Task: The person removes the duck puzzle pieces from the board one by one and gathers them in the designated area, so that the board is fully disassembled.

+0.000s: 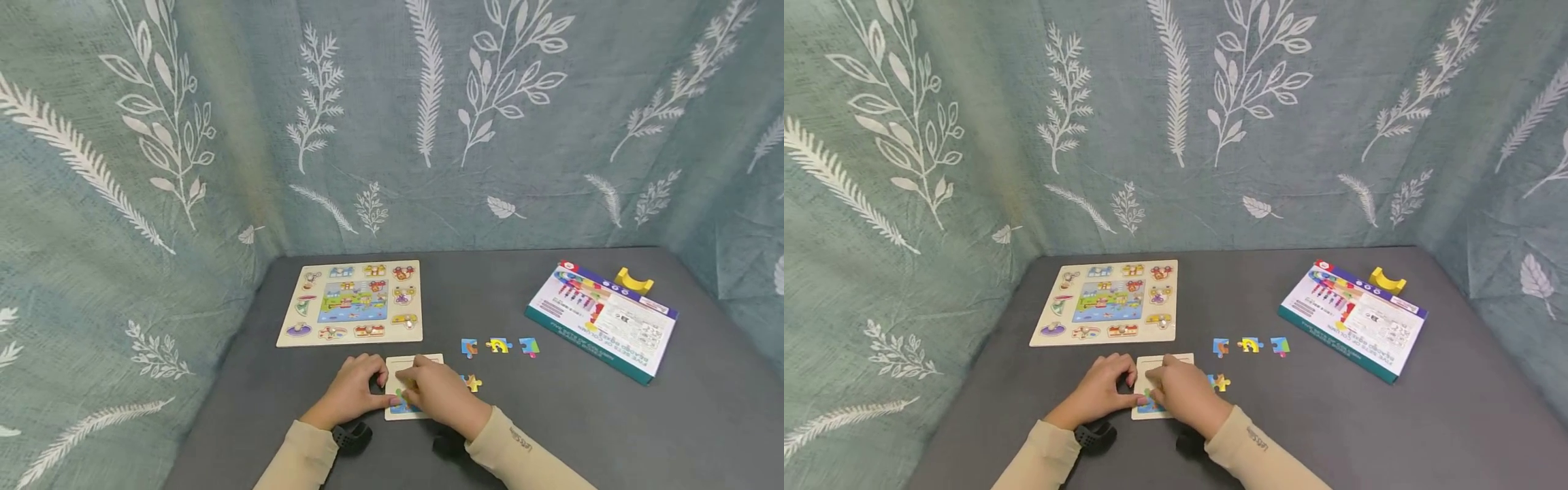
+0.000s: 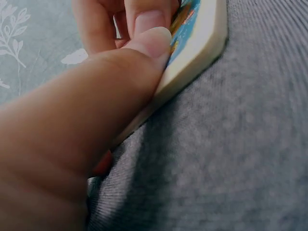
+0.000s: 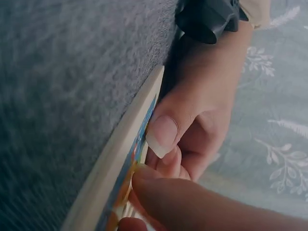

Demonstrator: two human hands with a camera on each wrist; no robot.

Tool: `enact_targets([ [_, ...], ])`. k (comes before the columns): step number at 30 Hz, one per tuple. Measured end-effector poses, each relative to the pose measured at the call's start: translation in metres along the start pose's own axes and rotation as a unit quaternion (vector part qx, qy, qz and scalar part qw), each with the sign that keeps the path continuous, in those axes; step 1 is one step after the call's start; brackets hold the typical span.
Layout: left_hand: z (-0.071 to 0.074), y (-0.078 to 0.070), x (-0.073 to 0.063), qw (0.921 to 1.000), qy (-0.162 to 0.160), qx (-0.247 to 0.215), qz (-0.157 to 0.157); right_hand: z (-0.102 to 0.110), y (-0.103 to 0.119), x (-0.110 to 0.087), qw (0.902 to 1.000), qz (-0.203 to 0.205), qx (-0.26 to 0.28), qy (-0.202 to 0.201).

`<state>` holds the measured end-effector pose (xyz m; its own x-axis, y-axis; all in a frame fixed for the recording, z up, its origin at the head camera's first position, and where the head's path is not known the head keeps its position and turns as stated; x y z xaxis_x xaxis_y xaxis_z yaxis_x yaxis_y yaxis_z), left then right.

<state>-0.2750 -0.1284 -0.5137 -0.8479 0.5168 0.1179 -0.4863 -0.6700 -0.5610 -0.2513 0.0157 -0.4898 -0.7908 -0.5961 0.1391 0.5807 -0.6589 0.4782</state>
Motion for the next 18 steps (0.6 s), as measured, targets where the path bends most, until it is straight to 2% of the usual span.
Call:
enact_targets([
  [5, -0.001, -0.001, 0.001, 0.9999, -0.003, -0.003, 0.011, 0.001, -0.006, -0.004, 0.9976, -0.004, 0.068, -0.016],
  [12, 0.0, -0.003, 0.001, 0.9999, -0.002, -0.001, 0.012, 0.005, -0.013, -0.004, 0.9957, -0.047, 0.066, -0.046],
  [18, 0.0, -0.004, 0.002, 0.9999, 0.002, 0.0, 0.012, 0.005, -0.019, -0.005, 0.9908, -0.07, 0.1, -0.057],
])
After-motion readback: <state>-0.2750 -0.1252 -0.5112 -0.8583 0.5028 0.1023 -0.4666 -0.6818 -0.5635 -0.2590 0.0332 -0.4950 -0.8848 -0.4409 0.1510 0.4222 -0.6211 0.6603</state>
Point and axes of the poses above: each hand's wrist, its own x-axis towards the middle knuckle, its own z-axis out of the back of the hand, y = z × x, the point moved 7 cm from there along x, towards the middle knuckle, and after that the axes turned 4 degrees about z, right-handed, at the moved point
